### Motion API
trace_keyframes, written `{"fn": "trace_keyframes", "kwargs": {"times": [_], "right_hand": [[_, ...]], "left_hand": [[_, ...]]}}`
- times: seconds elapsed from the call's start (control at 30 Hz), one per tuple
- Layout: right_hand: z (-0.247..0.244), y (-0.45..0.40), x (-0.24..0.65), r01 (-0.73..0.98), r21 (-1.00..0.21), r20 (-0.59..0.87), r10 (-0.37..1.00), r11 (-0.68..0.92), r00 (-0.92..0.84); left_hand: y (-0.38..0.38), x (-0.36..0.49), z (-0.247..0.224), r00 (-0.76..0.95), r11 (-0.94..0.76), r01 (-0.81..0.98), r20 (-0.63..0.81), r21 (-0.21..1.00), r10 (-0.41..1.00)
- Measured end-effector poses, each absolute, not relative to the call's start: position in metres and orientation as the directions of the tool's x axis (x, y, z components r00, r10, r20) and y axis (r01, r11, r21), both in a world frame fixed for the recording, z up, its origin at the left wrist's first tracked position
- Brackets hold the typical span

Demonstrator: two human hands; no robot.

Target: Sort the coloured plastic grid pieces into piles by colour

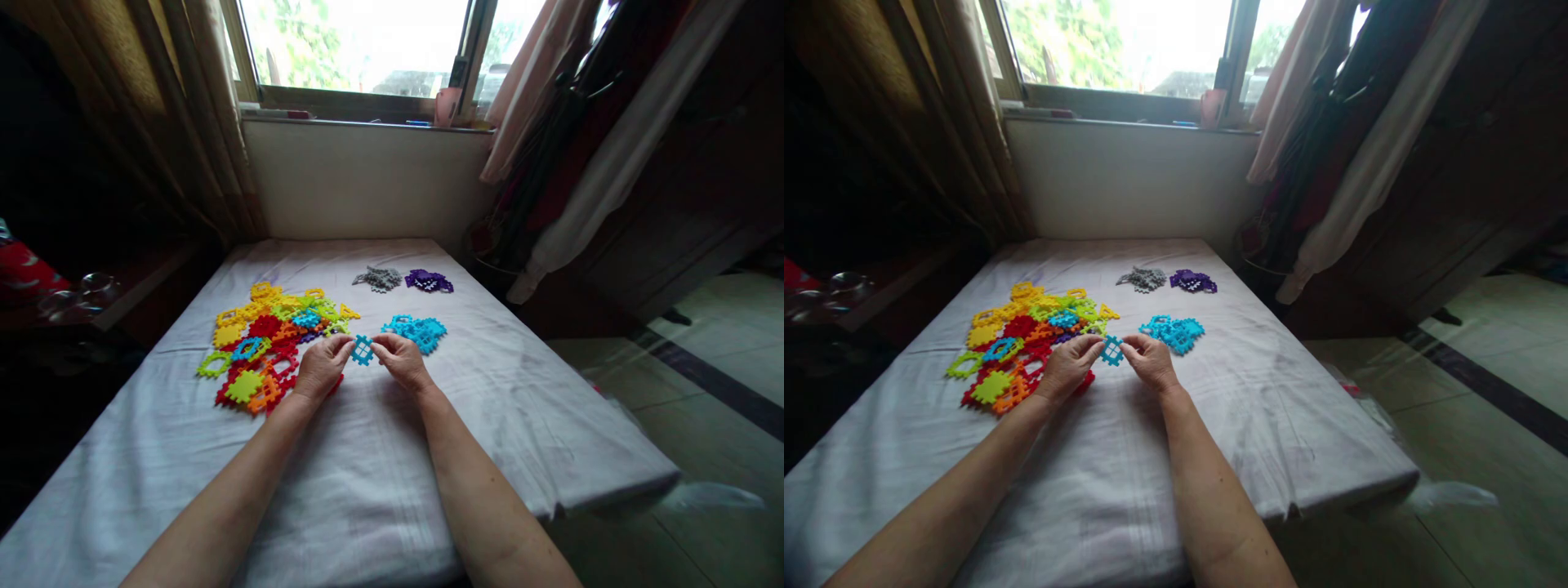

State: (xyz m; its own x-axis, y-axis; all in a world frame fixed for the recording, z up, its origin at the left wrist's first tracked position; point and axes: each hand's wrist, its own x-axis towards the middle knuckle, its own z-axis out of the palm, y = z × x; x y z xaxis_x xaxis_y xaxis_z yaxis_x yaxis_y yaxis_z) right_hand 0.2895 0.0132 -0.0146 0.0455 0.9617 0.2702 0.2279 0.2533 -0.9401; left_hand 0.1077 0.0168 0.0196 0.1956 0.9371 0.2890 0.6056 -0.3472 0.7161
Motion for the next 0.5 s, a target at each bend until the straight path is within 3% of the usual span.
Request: {"fn": "trace_keyframes", "kwargs": {"times": [0.1,0.2,0.33,0.5], "right_hand": [[-0.013,0.016,0.298,0.237,-0.943,0.267,0.956,0.234,0.122],[-0.009,0.018,0.321,0.325,-0.929,0.289,0.897,0.178,0.334],[-0.005,0.023,0.352,0.414,-0.91,0.284,0.755,0.018,0.591],[-0.01,0.031,0.369,0.418,-0.902,0.257,0.645,-0.108,0.72]], "left_hand": [[0.019,0.11,0.018,0.21,-0.369,0.647,0.309,0.668,0.928],[0.026,0.1,0.017,0.19,-0.362,0.714,0.332,0.599,0.924],[0.043,0.07,0.017,0.148,-0.336,0.821,0.396,0.462,0.906],[0.064,0.035,0.016,0.13,-0.262,0.931,0.444,0.252,0.887]]}}
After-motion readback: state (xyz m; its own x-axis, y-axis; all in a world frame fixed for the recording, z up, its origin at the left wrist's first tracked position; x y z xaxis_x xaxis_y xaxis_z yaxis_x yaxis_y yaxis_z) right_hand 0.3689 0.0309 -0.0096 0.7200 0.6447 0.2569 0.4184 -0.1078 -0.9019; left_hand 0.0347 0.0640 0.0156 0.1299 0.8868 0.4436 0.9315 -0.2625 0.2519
